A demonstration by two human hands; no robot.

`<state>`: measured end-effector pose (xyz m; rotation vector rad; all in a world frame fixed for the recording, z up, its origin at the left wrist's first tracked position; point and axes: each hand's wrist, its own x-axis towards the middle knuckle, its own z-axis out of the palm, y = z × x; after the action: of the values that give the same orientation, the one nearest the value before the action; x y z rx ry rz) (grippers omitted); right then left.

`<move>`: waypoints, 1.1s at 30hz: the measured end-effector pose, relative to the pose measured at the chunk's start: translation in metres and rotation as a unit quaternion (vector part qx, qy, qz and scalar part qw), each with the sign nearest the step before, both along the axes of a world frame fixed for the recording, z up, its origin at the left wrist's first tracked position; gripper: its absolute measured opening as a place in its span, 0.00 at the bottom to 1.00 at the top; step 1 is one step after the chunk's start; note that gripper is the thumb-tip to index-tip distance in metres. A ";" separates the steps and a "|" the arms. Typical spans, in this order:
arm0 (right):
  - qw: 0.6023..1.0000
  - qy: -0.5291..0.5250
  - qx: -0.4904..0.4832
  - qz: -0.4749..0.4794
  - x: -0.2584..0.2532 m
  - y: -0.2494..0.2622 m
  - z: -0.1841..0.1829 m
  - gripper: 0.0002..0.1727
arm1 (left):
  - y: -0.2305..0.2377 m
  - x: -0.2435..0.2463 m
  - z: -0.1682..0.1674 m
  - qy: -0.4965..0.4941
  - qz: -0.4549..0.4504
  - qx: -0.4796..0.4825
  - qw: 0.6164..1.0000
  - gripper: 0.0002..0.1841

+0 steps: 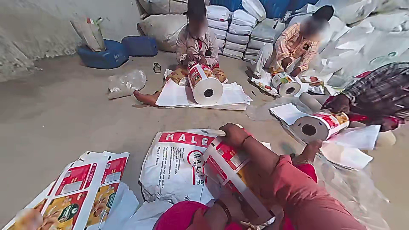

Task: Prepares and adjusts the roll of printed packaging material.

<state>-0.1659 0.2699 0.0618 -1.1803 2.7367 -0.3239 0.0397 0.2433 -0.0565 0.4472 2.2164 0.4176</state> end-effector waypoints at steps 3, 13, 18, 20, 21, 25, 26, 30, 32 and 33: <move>0.992 -0.005 -0.073 -0.105 0.008 0.039 0.016 0.18 | -0.002 0.005 -0.005 -0.015 0.001 -0.023 1.000 0.45; 0.857 -0.202 -0.119 -0.460 0.050 0.270 -0.075 0.25 | 0.007 0.025 0.016 -0.005 0.049 -0.071 0.996 0.50; 0.613 -0.227 -0.549 -0.521 0.071 0.278 -0.143 0.17 | 0.016 0.050 0.080 0.354 0.253 0.007 0.900 0.28; 0.568 -0.234 -0.587 -0.528 0.079 0.277 -0.165 0.20 | 0.021 0.044 0.069 0.556 0.287 0.068 0.777 0.21; 0.543 -0.237 -0.607 -0.531 0.082 0.275 -0.173 0.22 | 0.023 0.037 0.067 0.548 0.300 0.065 0.778 0.28; 0.475 -0.268 -0.662 -0.514 0.090 0.265 -0.201 0.24 | 0.021 -0.008 0.021 0.469 0.371 0.075 0.798 0.47; 0.471 -0.273 -0.664 -0.513 0.091 0.262 -0.202 0.25 | 0.019 -0.016 0.006 0.502 0.380 0.092 0.772 0.47; 0.434 -0.271 -0.683 -0.522 0.091 0.256 -0.199 0.24 | 0.022 -0.028 -0.005 0.540 0.386 0.110 0.740 0.45; 0.432 -0.264 -0.690 -0.518 0.092 0.256 -0.203 0.26 | 0.023 -0.034 0.000 0.535 0.382 0.106 0.747 0.44; 0.433 -0.264 -0.692 -0.513 0.095 0.254 -0.201 0.27 | 0.022 -0.039 0.003 0.532 0.378 0.107 0.750 0.43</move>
<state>-0.0712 0.5243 -0.1389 0.8986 1.6374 -2.6635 0.0011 0.2649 -0.0532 -0.2525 3.4715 1.0428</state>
